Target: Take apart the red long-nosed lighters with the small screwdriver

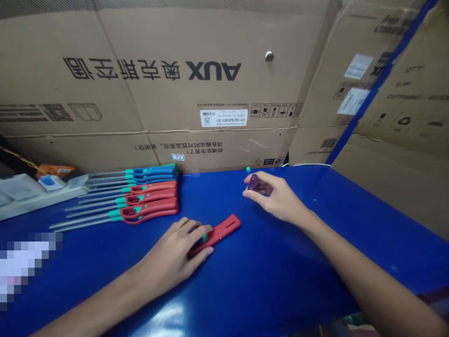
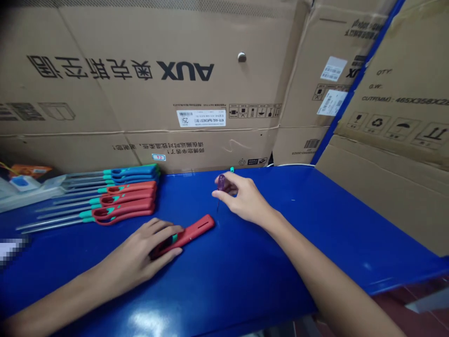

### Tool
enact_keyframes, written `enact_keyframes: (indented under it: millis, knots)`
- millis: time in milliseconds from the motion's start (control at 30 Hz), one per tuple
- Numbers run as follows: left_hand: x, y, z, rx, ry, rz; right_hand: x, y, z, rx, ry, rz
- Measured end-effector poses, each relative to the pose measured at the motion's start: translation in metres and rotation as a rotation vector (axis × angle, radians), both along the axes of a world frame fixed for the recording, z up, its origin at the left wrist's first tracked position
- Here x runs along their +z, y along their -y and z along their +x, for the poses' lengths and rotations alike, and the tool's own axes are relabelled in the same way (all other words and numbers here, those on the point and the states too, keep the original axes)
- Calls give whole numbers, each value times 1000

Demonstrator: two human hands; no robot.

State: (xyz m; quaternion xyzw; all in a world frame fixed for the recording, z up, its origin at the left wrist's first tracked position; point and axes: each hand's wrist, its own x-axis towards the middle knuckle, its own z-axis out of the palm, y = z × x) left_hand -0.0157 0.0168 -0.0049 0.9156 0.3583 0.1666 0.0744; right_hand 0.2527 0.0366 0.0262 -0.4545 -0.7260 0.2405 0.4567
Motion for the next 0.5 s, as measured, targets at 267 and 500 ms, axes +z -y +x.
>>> enact_keyframes:
  millis: [267, 500]
  knots:
    - [-11, -21, 16, -118, 52, -7, -9, -3, -9, 51, -156, -14]
    - [-16, -18, 10, -133, 73, 57, -8, 9, -9, 92, -81, 59]
